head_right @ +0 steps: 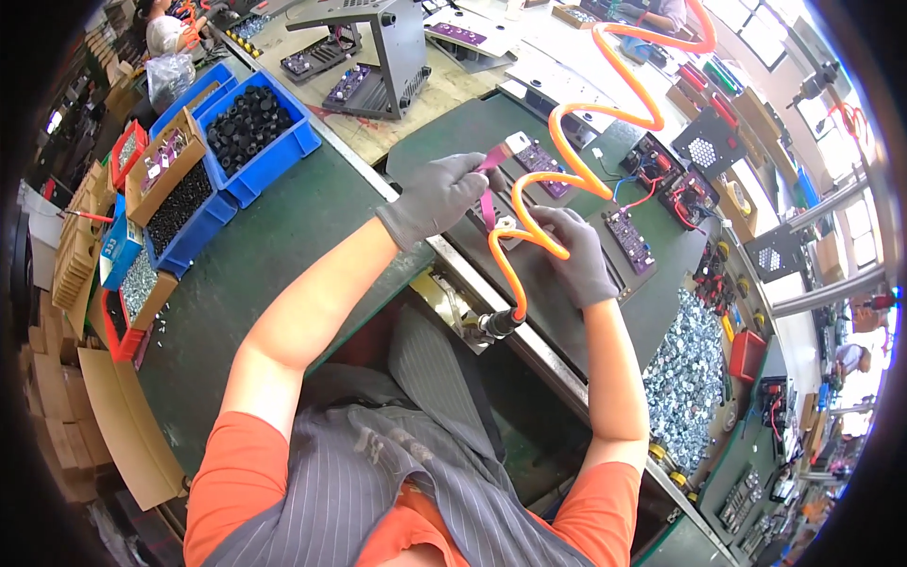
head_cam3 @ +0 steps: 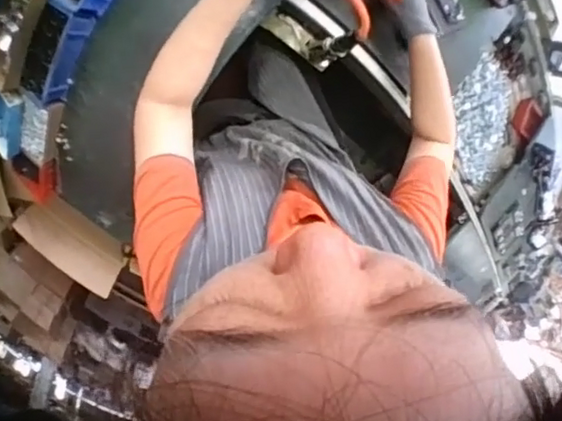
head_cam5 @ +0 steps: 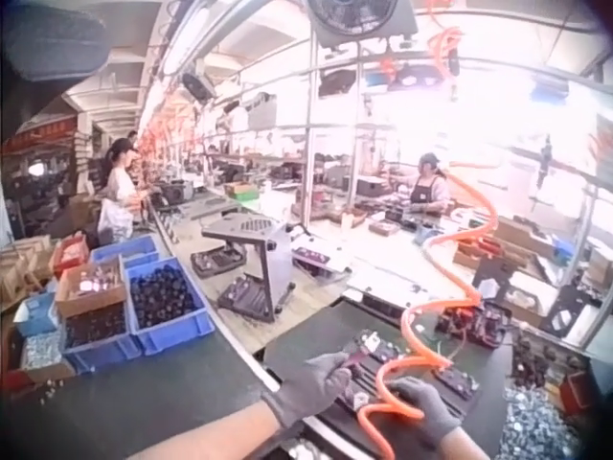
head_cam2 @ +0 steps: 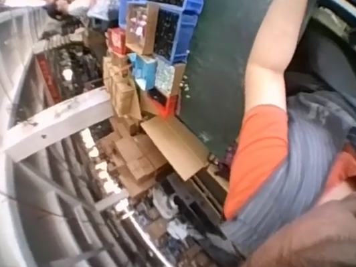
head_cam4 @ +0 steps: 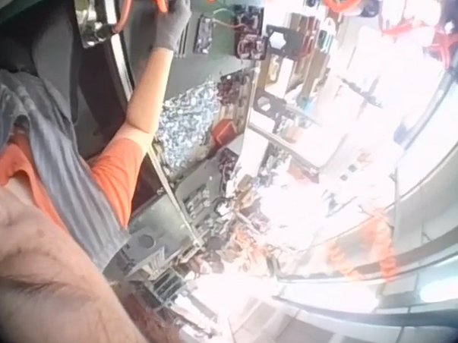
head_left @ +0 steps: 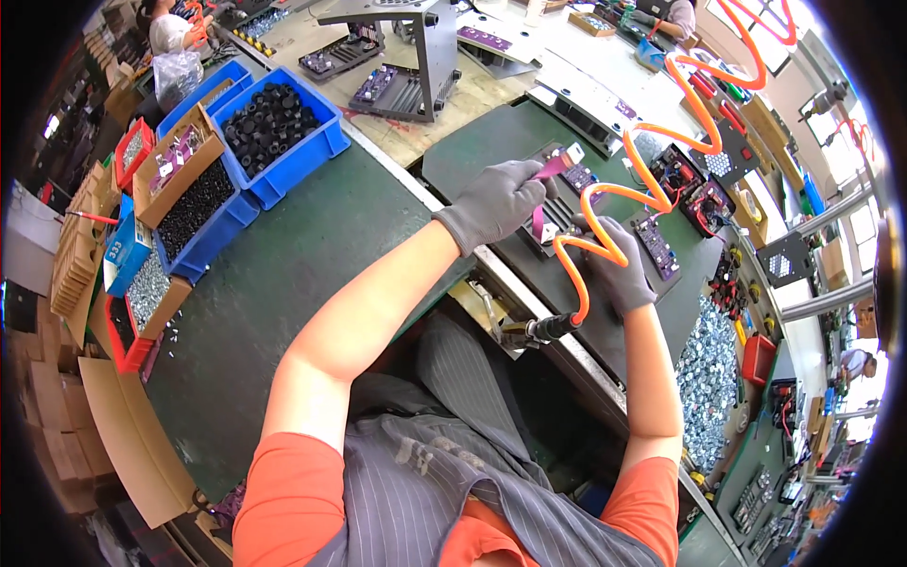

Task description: Assemble fans and internal components into a metal power supply housing using an electric screwdriver.

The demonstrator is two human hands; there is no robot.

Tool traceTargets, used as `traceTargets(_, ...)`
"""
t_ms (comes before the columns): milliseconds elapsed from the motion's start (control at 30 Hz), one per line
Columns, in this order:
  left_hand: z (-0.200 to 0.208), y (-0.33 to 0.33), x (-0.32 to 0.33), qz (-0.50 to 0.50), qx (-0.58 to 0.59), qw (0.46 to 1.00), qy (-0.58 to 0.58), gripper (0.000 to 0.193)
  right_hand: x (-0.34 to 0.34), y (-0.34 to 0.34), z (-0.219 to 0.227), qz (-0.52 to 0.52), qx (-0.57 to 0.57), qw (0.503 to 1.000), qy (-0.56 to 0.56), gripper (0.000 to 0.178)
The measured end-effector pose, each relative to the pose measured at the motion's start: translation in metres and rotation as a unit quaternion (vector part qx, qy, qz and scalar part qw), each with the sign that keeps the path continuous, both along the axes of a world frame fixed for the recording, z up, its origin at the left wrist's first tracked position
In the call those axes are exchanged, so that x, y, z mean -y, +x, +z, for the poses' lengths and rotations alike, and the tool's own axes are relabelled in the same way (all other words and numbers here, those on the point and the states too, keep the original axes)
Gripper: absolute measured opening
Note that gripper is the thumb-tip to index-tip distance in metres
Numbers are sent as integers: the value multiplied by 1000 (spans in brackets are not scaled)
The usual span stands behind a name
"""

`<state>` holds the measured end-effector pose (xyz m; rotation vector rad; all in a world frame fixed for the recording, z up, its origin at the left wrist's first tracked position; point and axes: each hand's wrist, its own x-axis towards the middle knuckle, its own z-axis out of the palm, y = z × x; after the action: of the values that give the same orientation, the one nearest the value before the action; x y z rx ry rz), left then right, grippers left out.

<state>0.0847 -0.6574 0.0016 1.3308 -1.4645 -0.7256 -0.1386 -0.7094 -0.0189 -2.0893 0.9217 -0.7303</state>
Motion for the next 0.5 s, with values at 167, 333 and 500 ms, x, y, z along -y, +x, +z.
traceTargets(167, -6, 0, 13, -61, 100, 992, -43, 29, 17, 13, -4, 44, -14, 999, 11, 26)
traceTargets(333, -7, 0, 18, -63, 239, 966, -76, 27, 25, 27, 1, 104, -99, 990, -13, 25)
traceTargets(500, -3, 6, 16, -65, 255, 962, -73, 27, 40, 37, -14, 141, -111, 984, 2, 25)
